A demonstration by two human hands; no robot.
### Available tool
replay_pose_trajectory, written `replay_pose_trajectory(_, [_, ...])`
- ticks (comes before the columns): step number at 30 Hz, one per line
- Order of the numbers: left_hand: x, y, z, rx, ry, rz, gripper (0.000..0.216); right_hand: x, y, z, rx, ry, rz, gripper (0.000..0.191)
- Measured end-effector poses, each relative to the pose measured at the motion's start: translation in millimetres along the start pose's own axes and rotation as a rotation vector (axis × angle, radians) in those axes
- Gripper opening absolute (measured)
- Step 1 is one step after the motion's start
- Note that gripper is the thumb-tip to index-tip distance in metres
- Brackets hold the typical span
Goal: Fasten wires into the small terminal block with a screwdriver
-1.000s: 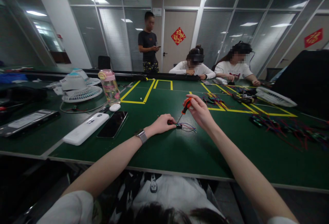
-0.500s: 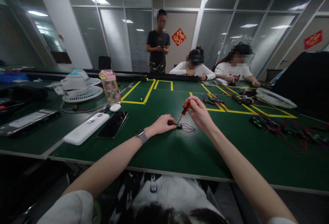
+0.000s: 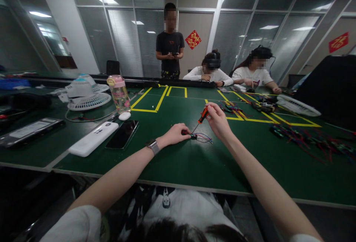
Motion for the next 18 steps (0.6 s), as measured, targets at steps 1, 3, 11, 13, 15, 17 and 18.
replay_pose_trajectory(1, [0,0,0,0.001,-0.001,0.001,0.014,1,-1,0,0.006,0.007,-0.002,0.02])
replay_pose_trajectory(3, [0,0,-1,0.0,0.0,0.003,0.013,0,-1,0,0.001,-0.001,-0.029,0.021])
replay_pose_trajectory(11, [0,0,-2,-0.009,0.012,0.011,0.013,-8,0,2,-0.04,-0.1,-0.089,0.021])
replay_pose_trajectory(13, [-1,0,-3,-0.015,0.014,0.007,0.014,-4,-1,3,-0.043,-0.087,-0.056,0.02])
replay_pose_trajectory(15, [-2,0,-4,-0.015,0.011,0.006,0.014,1,-2,4,-0.034,-0.057,-0.021,0.019])
replay_pose_trajectory(17, [-2,0,-5,-0.006,0.006,0.005,0.015,3,-2,2,-0.01,-0.018,-0.007,0.018])
replay_pose_trajectory(18, [-2,0,-5,-0.002,0.005,0.004,0.015,3,-2,0,0.004,0.001,-0.012,0.018])
Point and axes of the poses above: each hand's wrist, its own y-axis away from the middle knuckle, its own x-axis out of the back of the hand, z = x × y, the point moved 9 cm from there along -y, towards the middle knuckle, and after that the axes turned 2 degrees about z, right-handed, at the moved point
